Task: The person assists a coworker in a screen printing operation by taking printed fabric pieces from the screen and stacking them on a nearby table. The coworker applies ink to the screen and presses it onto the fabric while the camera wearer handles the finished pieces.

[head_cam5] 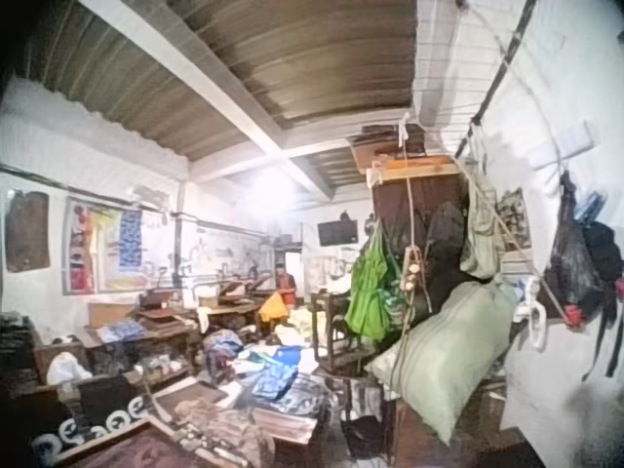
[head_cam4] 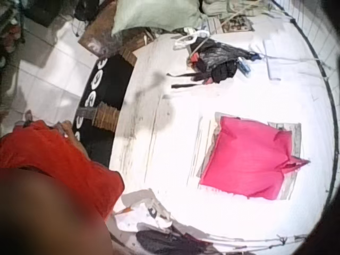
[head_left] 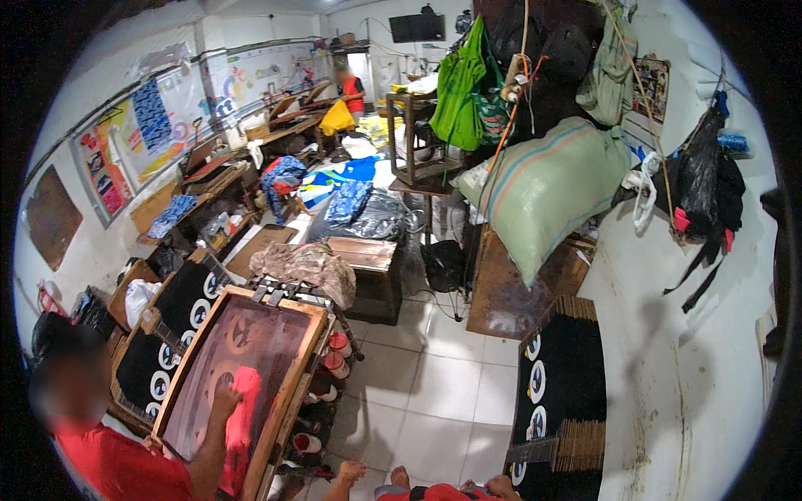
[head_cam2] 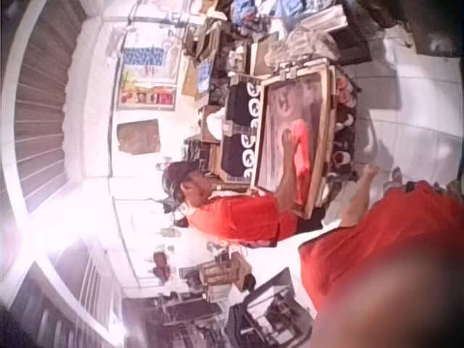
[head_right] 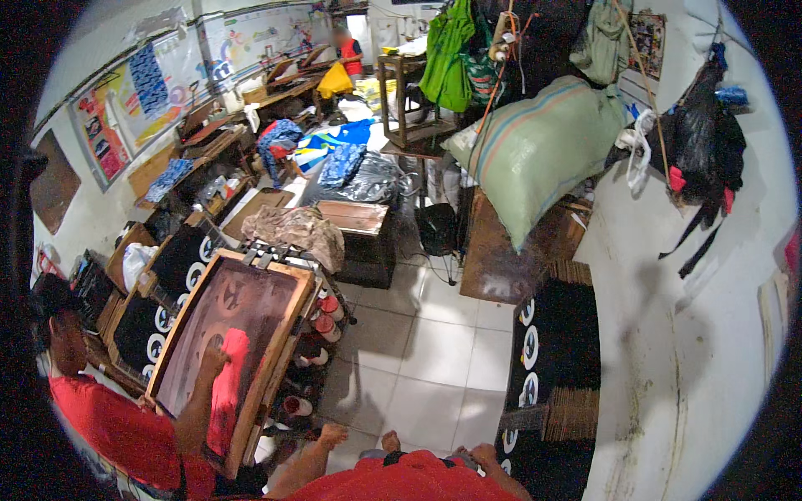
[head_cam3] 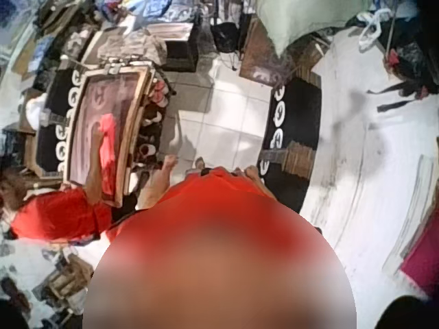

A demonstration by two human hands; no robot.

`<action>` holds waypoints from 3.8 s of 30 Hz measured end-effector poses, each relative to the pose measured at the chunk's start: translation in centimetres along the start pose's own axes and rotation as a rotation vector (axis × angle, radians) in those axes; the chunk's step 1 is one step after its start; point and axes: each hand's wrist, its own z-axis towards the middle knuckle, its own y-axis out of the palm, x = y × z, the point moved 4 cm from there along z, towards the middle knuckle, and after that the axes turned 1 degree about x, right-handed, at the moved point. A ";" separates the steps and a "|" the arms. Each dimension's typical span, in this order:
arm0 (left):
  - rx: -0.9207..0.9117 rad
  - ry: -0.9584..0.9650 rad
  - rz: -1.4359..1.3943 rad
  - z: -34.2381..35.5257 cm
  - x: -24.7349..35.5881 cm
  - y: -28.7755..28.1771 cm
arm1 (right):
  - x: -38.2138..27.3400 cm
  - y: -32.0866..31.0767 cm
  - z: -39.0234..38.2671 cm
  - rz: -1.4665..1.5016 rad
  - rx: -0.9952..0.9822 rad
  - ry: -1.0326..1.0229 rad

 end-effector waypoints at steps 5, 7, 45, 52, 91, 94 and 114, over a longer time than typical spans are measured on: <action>-0.071 -0.093 0.367 -1.9 -8.2 6.7 | 5.6 0.0 2.0 -0.837 -0.049 -0.551; -0.070 -0.015 0.475 -4.1 -10.5 8.8 | 7.9 -0.8 2.7 -0.869 -0.099 -0.494; 0.074 0.206 0.691 -6.0 -10.0 10.1 | 2.5 -5.4 6.0 -0.341 -0.086 -0.531; 0.157 -0.182 0.323 -6.6 -9.7 8.7 | -2.5 -7.0 5.2 0.001 -0.107 -0.256; 0.273 -0.022 0.361 -6.9 -11.2 9.1 | -5.0 -7.7 6.6 0.561 -0.131 0.048; 0.285 -0.132 0.312 -7.3 -10.7 8.8 | -4.9 -7.1 6.9 0.719 -0.252 0.026; 0.717 0.059 -0.482 -9.4 -15.2 -4.3 | -9.6 -6.1 5.4 0.558 -0.265 0.013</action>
